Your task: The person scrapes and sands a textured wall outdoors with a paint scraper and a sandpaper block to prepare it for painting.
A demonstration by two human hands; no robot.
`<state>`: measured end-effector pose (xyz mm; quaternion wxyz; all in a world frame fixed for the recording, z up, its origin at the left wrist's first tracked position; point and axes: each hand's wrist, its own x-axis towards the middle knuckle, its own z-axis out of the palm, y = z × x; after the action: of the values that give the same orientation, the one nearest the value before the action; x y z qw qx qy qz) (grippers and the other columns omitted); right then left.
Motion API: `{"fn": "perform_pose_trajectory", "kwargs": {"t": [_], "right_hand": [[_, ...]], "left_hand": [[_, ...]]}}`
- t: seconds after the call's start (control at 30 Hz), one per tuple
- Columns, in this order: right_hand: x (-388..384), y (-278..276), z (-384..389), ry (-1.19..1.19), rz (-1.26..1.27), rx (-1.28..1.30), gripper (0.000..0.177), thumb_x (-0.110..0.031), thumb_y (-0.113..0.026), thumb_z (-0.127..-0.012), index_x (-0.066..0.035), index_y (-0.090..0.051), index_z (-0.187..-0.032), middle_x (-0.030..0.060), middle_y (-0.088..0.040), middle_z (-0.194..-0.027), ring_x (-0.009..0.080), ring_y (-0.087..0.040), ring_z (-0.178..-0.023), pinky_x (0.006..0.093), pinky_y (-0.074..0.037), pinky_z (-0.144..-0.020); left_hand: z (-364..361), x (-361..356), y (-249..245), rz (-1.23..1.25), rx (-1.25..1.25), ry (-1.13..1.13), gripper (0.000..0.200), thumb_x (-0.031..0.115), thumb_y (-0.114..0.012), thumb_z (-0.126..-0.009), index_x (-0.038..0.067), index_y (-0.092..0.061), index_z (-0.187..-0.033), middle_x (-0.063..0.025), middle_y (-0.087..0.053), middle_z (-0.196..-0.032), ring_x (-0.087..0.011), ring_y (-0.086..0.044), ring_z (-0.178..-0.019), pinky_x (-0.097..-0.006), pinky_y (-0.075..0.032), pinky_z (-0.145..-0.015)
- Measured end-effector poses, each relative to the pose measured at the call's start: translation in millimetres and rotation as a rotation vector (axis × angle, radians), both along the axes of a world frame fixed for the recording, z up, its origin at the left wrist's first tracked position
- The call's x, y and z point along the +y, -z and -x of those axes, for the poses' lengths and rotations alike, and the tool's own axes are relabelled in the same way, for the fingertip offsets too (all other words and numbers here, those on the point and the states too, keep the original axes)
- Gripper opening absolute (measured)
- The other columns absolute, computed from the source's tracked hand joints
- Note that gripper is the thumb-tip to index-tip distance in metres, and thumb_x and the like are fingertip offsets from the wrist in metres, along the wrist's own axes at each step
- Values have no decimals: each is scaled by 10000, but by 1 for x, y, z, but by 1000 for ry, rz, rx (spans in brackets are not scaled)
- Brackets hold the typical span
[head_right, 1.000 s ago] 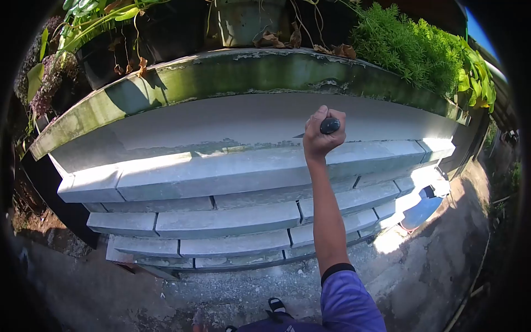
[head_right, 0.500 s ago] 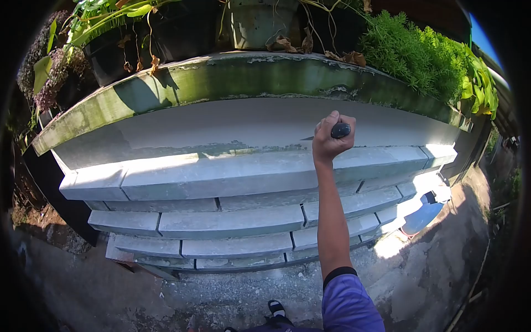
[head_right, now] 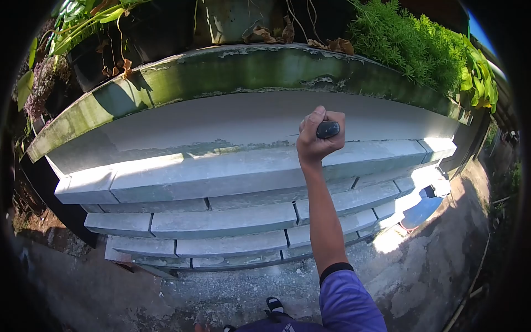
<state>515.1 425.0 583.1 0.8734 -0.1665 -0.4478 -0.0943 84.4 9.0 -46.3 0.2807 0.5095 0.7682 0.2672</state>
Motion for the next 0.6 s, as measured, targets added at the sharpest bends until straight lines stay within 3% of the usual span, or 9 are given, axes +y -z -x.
{"fn": "perform_pose_trajectory", "kwargs": {"t": [0.07, 0.1, 0.17, 0.23, 0.27, 0.37, 0.53, 0.6], "right_hand": [[23, 19, -8, 157, 60, -59, 251, -90, -642, -955, -74, -478, -766, -5, -505, -548, 71, -528, -458, 244, -423, -452], [35, 25, -11, 311, 15, -127, 252, -86, -644, -954, -75, -477, -765, -8, -507, -546, 74, -542, -459, 244, -423, -450], [22, 14, -4, 156, 35, -101, 248, -86, -650, -950, -73, -482, -769, -4, -512, -554, 73, -548, -480, 240, -423, -463], [-4, 6, 3, 50, 28, -23, 249, -89, -662, -941, -70, -490, -761, -5, -520, -579, 72, -534, -528, 233, -415, -502], [3, 4, 0, 147, 36, -50, 251, -87, -660, -941, -68, -490, -757, -6, -520, -584, 74, -525, -532, 233, -411, -505], [32, 18, -10, 373, 89, -154, 262, -83, -646, -944, -62, -484, -739, -13, -518, -594, 78, -496, -531, 240, -398, -505], [-16, -4, -7, -50, -12, 77, 284, -97, -635, -953, -58, -474, -721, -11, -494, -563, 63, -475, -508, 234, -387, -493], [21, 12, -19, 189, 90, 8, 288, -98, -638, -949, -66, -469, -718, -10, -496, -565, 61, -476, -509, 234, -385, -493]], "left_hand": [[-3, -5, 2, -56, -164, -29, 377, 177, -648, -855, -57, -624, -1150, -317, -658, -1063, -436, -642, -997, -517, -490, -819], [-3, -9, -4, 41, -159, -6, 375, 177, -646, -855, -60, -624, -1145, -315, -660, -1049, -441, -641, -989, -517, -490, -813], [-4, 2, -12, 211, -149, 34, 371, 178, -643, -855, -66, -623, -1134, -310, -666, -1021, -450, -640, -972, -516, -491, -801], [5, -13, 16, -4, -59, 53, 382, 182, -647, -854, -63, -623, -1146, -313, -664, -1027, -455, -636, -988, -506, -494, -815], [5, -3, 32, -129, -21, 61, 388, 185, -649, -854, -61, -623, -1152, -314, -663, -1030, -457, -634, -995, -501, -496, -823], [9, -1, 38, 190, 20, 52, 418, 197, -652, -856, -53, -620, -1189, -323, -649, -1096, -465, -616, -1068, -490, -494, -884], [11, 1, 27, 59, 18, 51, 436, 214, -640, -877, -41, -605, -1229, -328, -633, -1140, -466, -592, -1117, -494, -477, -926], [13, 1, 21, 61, 11, 55, 443, 219, -636, -882, -38, -599, -1241, -329, -629, -1153, -468, -585, -1130, -496, -472, -937]]}}
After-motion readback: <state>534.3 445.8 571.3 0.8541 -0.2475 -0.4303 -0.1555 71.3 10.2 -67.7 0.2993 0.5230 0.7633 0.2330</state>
